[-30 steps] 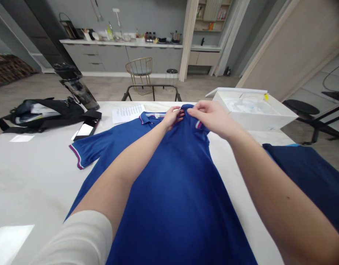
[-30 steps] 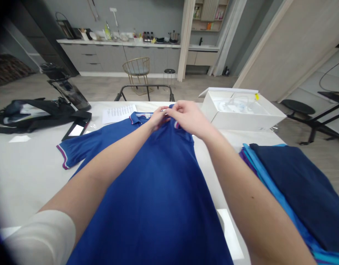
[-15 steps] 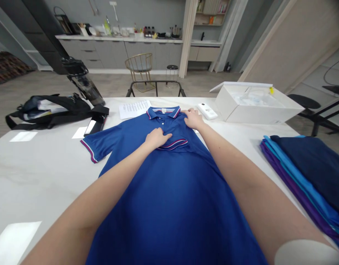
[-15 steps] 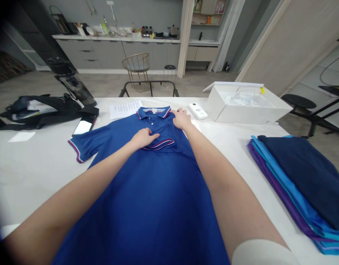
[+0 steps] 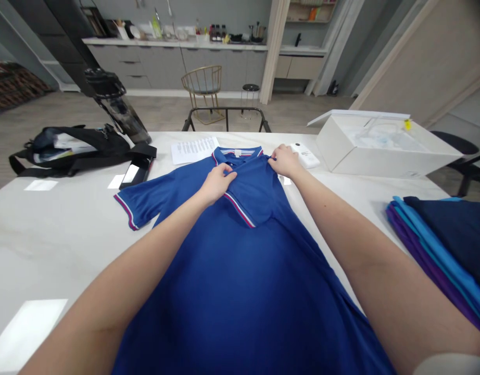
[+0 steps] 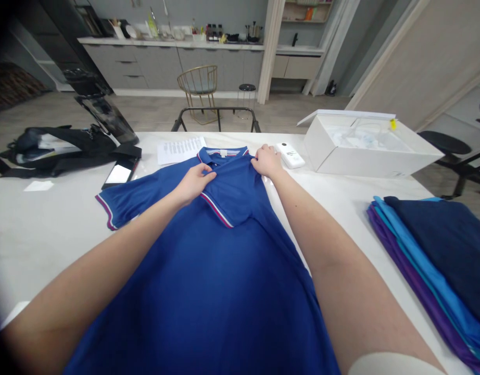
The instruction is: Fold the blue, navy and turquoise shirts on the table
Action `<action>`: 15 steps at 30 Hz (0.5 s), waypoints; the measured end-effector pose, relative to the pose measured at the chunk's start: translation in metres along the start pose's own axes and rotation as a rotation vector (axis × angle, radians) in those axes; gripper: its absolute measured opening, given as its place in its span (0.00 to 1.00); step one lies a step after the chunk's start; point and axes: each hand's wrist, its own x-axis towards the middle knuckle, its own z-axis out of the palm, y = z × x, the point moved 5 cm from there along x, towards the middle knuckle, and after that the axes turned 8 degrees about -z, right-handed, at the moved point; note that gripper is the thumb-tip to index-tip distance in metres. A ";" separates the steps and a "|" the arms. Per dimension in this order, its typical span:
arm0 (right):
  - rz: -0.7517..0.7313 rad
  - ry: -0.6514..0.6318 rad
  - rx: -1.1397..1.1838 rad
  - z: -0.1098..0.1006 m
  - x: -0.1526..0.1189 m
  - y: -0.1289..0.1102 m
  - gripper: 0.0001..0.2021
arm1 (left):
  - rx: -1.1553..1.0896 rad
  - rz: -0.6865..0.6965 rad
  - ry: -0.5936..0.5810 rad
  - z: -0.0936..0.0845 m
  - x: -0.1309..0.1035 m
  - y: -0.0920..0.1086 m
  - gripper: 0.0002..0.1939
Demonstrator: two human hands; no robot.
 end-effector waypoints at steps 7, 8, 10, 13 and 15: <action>0.198 0.078 0.062 0.007 0.015 0.000 0.13 | -0.036 -0.191 0.018 -0.037 0.081 -0.015 0.11; 0.216 0.066 0.066 0.013 0.014 -0.001 0.12 | 0.027 -0.195 0.074 -0.040 0.087 -0.022 0.11; 0.242 0.047 0.081 0.023 0.010 -0.003 0.13 | 0.203 -0.143 0.192 -0.040 0.090 -0.033 0.13; 0.228 0.105 0.097 0.026 -0.003 -0.007 0.18 | 0.488 0.052 0.300 -0.029 0.072 -0.035 0.19; 0.166 0.181 0.090 0.020 -0.015 -0.013 0.20 | 0.621 0.205 0.297 -0.016 0.050 -0.028 0.20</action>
